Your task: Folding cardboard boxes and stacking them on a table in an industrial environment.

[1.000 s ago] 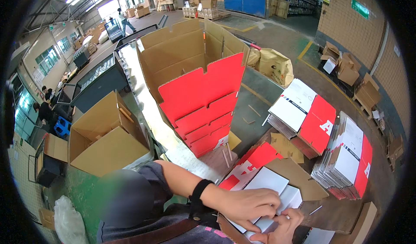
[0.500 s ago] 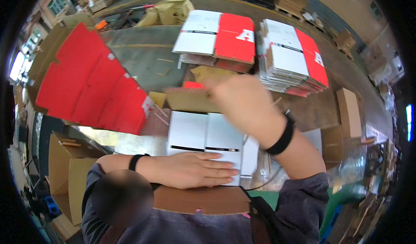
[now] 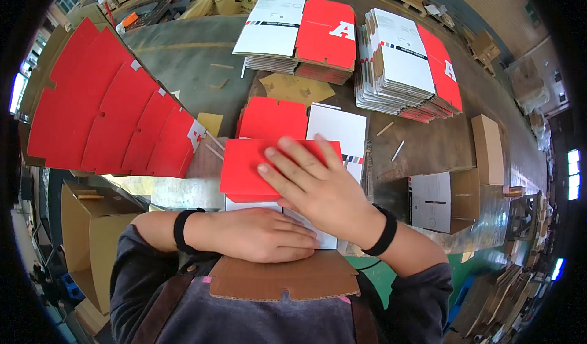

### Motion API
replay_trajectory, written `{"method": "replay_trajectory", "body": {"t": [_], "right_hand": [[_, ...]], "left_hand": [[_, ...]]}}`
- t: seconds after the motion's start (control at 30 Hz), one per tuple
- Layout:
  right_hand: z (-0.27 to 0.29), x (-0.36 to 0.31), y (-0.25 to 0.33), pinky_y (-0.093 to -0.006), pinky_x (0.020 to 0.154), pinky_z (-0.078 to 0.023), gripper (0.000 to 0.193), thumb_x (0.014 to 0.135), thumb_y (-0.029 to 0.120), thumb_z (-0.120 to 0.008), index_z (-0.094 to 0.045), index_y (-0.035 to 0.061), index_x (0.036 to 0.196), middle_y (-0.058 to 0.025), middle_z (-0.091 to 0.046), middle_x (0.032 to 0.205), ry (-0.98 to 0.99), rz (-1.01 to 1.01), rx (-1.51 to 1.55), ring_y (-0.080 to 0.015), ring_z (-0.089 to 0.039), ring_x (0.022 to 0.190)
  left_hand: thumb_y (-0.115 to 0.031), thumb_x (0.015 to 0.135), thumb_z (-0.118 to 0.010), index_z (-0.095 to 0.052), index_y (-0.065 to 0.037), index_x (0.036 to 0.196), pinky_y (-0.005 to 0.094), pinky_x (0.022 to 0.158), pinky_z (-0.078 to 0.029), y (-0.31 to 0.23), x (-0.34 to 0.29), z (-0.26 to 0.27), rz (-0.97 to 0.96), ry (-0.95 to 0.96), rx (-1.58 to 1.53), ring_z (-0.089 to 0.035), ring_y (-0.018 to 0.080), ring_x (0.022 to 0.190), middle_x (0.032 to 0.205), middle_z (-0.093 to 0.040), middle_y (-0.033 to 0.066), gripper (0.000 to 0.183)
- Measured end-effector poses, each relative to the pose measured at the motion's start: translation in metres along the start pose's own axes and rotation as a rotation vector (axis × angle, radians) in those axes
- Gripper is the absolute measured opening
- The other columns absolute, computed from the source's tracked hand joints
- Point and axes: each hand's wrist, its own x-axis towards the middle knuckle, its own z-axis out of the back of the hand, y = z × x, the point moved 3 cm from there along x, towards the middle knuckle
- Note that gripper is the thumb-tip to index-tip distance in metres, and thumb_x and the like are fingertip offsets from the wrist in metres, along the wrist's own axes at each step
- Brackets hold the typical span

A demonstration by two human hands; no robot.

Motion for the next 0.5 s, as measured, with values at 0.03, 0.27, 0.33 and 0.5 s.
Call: {"method": "replay_trajectory", "body": {"t": [0.03,0.27,0.33,0.5], "right_hand": [[-0.002,-0.001,0.0,-0.0564,0.11,-0.031,0.058,0.081,0.021,-0.064,-0.053,0.013,0.137,-0.0075,-0.054,0.141,0.002,0.002,0.006,-0.027,-0.045,0.135],[-0.011,-0.003,0.0,-0.0599,0.112,-0.027,0.057,0.084,0.026,-0.063,-0.053,0.014,0.139,-0.0062,-0.053,0.143,-0.008,0.059,-0.075,-0.0309,-0.04,0.139],[-0.003,-0.009,0.001,-0.06,0.112,-0.026,0.059,0.087,0.039,-0.064,-0.054,0.0117,0.139,-0.0073,-0.051,0.144,0.098,-0.058,0.257,-0.0328,-0.037,0.14],[0.06,-0.056,-0.008,-0.0415,0.102,-0.044,0.052,0.089,0.034,-0.07,-0.06,0.0024,0.129,-0.0132,-0.064,0.124,0.267,-0.024,1.43,-0.0294,-0.06,0.119]], "left_hand": [[-0.011,0.089,-0.052,-0.059,-0.001,0.122,0.0377,0.092,-0.054,-0.004,-0.004,0.002,0.013,0.003,0.0,-0.061,0.0296,0.114,0.129,-0.059,0.0139,0.035],[-0.013,0.09,-0.058,-0.062,-0.004,0.12,0.0358,0.084,-0.055,-0.002,-0.006,0.004,0.039,0.043,-0.006,-0.065,0.0256,0.105,0.124,-0.062,0.0108,0.032],[-0.016,0.092,-0.06,-0.062,-0.004,0.121,0.0361,0.084,-0.054,-0.003,-0.01,0.008,0.054,-0.03,-0.203,-0.065,0.0254,0.105,0.122,-0.063,0.0108,0.031],[-0.019,0.092,-0.069,-0.063,-0.001,0.119,0.0324,0.079,-0.053,-0.028,-0.051,0.063,0.162,-0.265,-0.683,-0.067,0.0221,0.098,0.108,-0.068,0.0125,0.033]]}}
